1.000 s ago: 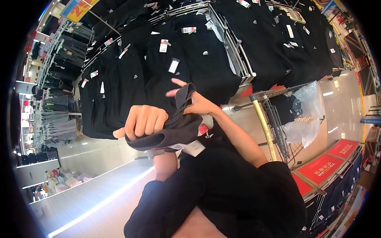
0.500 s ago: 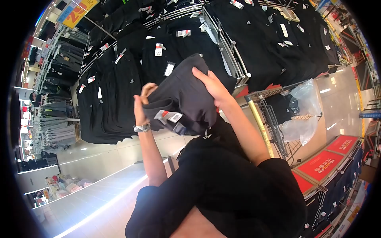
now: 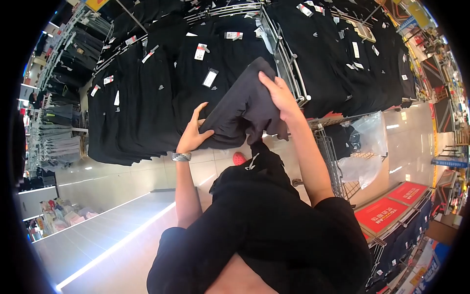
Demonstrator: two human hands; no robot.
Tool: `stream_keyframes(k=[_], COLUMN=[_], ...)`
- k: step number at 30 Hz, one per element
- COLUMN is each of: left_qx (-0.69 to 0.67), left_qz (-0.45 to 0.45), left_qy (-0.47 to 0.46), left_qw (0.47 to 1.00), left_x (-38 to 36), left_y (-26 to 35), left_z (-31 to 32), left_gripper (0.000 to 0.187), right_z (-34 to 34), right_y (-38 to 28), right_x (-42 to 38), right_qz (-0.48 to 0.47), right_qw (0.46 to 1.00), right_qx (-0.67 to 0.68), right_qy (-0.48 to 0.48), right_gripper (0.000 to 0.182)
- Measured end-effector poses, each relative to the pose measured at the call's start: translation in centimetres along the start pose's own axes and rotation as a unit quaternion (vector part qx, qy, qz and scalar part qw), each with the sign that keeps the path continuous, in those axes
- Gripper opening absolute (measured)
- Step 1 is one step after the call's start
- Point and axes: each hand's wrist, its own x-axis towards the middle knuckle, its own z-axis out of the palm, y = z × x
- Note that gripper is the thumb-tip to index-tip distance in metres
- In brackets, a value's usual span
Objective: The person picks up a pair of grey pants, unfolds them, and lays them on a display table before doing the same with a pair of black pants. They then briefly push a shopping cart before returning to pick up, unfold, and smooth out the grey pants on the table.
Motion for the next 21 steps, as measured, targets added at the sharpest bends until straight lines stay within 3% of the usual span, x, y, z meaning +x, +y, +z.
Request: stream_keyframes(k=[2, 4, 5, 6, 8, 14, 17, 18, 21], left_qx=[0.004, 0.192, 0.165, 0.172, 0.183, 0.184, 0.211, 0.197, 0.187], left_qz=[0.023, 0.059, 0.043, -0.032, 0.189, 0.106, 0.066, 0.121, 0.153], left_qy=[0.007, -0.041, -0.021, -0.059, -0.022, -0.025, -0.100, -0.106, -0.126], left_qw=[1.000, 0.979, 0.985, 0.983, 0.965, 0.977, 0.970, 0.967, 0.962], left_x=[0.3, 1.0, 0.9, 1.1, 1.5, 2.0, 3.1, 3.5, 4.6], left_y=[-2.1, -3.9, -2.5, -1.4, -1.5, 3.3, 4.1, 3.7, 4.0], left_z=[-1.0, -2.2, -2.5, -3.4, -4.5, -7.3, -9.1, -9.8, -11.7], left_gripper=[0.067, 0.042, 0.024, 0.023, 0.023, 0.023, 0.024, 0.029, 0.034], right_z=[-1.0, -1.8, -2.5, -3.4, -4.4, -5.4, -4.7, -5.0, -5.5], right_y=[0.0, -0.1, 0.2, 0.5, 0.1, -2.8, -3.8, -4.2, -5.1], right_x=[0.5, 0.9, 1.5, 2.2, 2.6, 2.6, 2.9, 3.2, 4.6], right_qz=[-0.004, -0.018, -0.027, -0.029, -0.077, -0.106, -0.166, -0.190, -0.228], right_qw=[1.000, 0.997, 0.992, 0.992, 0.965, 0.951, 0.936, 0.915, 0.862], right_qx=[-0.007, -0.077, -0.120, -0.123, -0.249, -0.289, -0.306, -0.352, -0.450], right_qy=[-0.007, -0.004, -0.001, -0.002, -0.011, -0.040, -0.042, -0.058, -0.053], right_gripper=[0.039, 0.039, 0.040, 0.040, 0.041, 0.041, 0.041, 0.041, 0.041])
